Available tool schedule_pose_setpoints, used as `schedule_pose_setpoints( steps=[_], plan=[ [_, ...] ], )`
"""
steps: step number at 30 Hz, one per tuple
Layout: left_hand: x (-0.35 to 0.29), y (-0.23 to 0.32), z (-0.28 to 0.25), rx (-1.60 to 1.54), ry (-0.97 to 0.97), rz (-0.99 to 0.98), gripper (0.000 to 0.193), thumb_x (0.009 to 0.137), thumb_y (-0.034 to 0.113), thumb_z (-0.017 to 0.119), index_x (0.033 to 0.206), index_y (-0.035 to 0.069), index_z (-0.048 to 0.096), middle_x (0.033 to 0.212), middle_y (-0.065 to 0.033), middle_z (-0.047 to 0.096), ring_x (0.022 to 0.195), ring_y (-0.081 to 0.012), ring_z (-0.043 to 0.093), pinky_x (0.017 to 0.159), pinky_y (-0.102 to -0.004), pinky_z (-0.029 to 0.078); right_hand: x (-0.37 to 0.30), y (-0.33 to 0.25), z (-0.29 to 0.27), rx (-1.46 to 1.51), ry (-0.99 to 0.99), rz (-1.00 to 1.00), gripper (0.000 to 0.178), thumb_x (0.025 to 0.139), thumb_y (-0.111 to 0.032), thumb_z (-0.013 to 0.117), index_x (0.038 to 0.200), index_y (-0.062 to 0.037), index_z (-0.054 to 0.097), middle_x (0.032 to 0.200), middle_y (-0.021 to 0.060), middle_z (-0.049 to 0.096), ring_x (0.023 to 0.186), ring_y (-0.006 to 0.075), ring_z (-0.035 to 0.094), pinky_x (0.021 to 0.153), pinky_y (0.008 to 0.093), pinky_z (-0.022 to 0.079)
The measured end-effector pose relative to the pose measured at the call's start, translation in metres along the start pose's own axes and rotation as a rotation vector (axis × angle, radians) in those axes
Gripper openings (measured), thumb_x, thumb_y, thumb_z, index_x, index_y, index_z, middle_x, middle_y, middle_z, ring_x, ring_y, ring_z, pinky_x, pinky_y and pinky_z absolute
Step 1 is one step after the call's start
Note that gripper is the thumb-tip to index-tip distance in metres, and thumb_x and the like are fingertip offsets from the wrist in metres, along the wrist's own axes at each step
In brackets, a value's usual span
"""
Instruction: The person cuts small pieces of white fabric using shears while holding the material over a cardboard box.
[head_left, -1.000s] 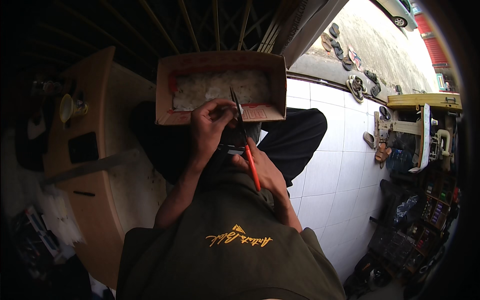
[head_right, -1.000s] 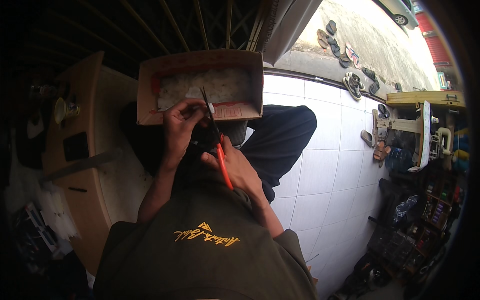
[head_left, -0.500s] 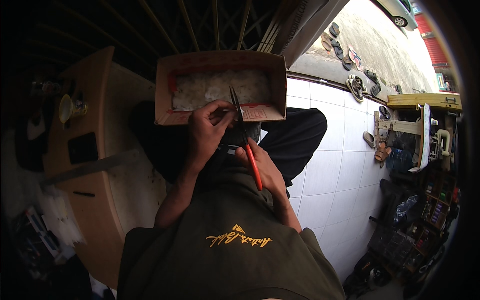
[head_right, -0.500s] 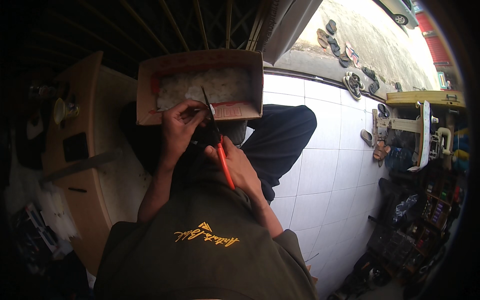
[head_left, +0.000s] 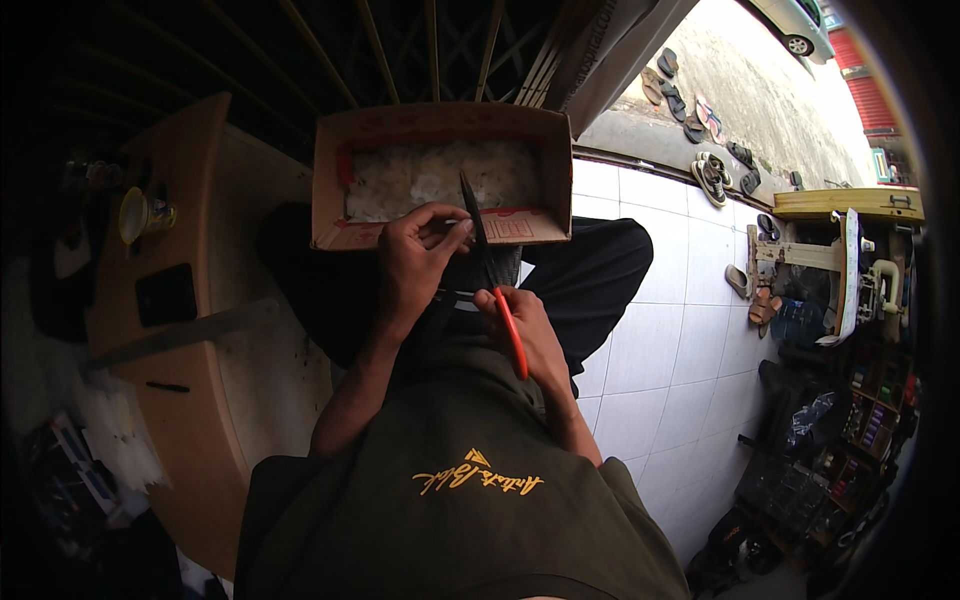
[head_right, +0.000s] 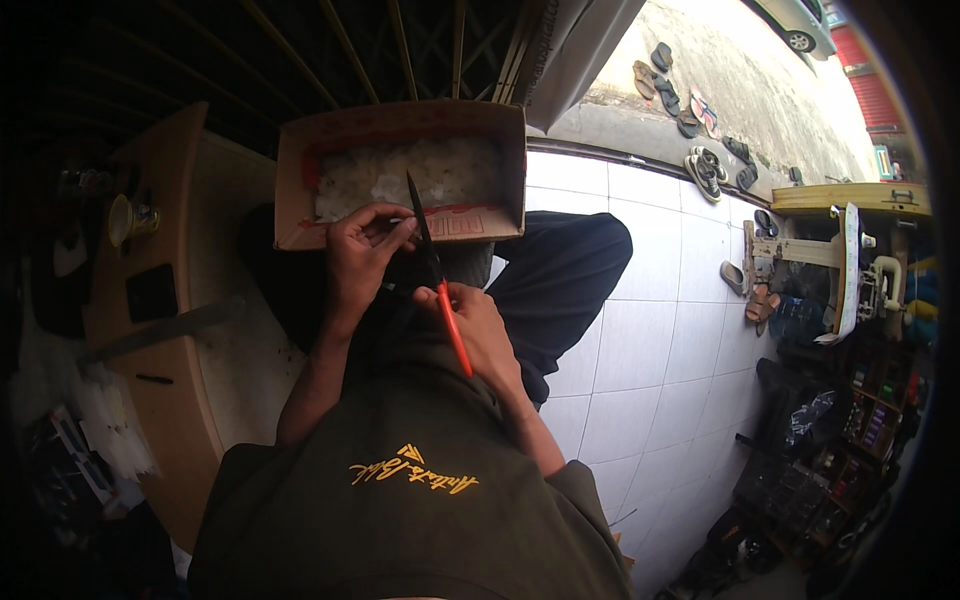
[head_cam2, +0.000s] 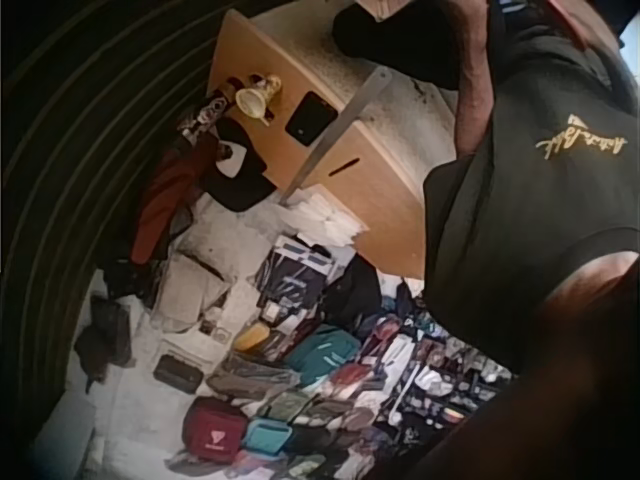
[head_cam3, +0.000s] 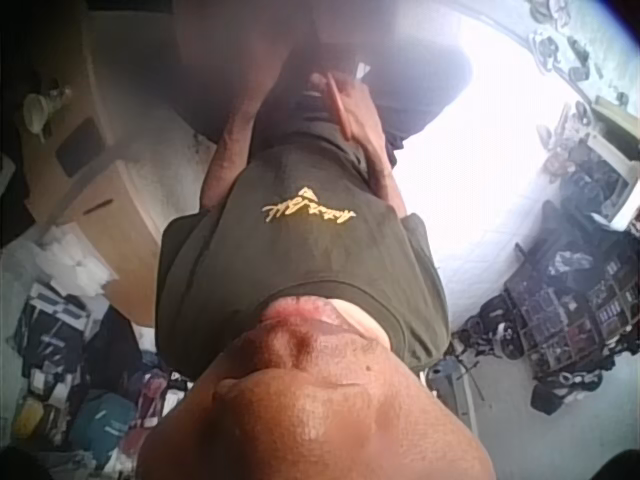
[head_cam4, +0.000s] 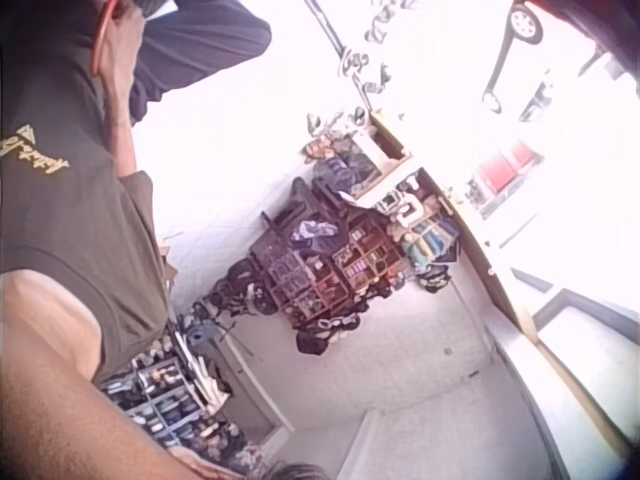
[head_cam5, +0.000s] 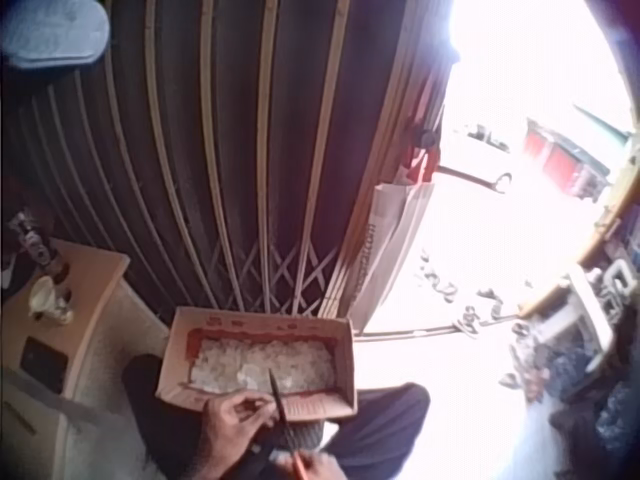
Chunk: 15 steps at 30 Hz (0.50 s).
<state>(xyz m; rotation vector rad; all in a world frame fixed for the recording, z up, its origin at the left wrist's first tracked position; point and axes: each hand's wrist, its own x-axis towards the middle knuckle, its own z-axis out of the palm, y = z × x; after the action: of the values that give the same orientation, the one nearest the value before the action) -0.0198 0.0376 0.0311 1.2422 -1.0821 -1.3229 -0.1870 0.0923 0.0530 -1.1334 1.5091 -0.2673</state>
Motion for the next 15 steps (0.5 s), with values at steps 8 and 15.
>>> schedule_pose_setpoints(
  steps=[8, 15],
  plan=[
    [0.002, -0.003, 0.001, -0.251, 0.074, -0.028, 0.014, 0.089, -0.001, 0.068, 0.101, -0.005, 0.066, 0.092, -0.0085, 0.069, 0.082, -0.0121, 0.067, 0.076, -0.0251, 0.057, 0.004, 0.022, 0.005, -0.045, -0.092, -0.278, 0.077, 0.090, -0.067, 0.051, 0.116, 0.0057, 0.049, 0.092, 0.0284, 0.064, 0.093, 0.0471, 0.063, 0.079, 0.0476, 0.047],
    [0.002, -0.001, 0.000, -0.251, 0.069, -0.004, 0.013, 0.088, -0.002, 0.068, 0.101, -0.004, 0.066, 0.094, -0.0087, 0.069, 0.086, -0.0129, 0.067, 0.083, -0.0263, 0.057, 0.003, 0.019, 0.007, -0.088, -0.105, -0.221, 0.078, 0.090, -0.067, 0.050, 0.123, 0.0031, 0.042, 0.091, 0.0285, 0.063, 0.093, 0.0475, 0.062, 0.078, 0.0489, 0.047]
  ],
)
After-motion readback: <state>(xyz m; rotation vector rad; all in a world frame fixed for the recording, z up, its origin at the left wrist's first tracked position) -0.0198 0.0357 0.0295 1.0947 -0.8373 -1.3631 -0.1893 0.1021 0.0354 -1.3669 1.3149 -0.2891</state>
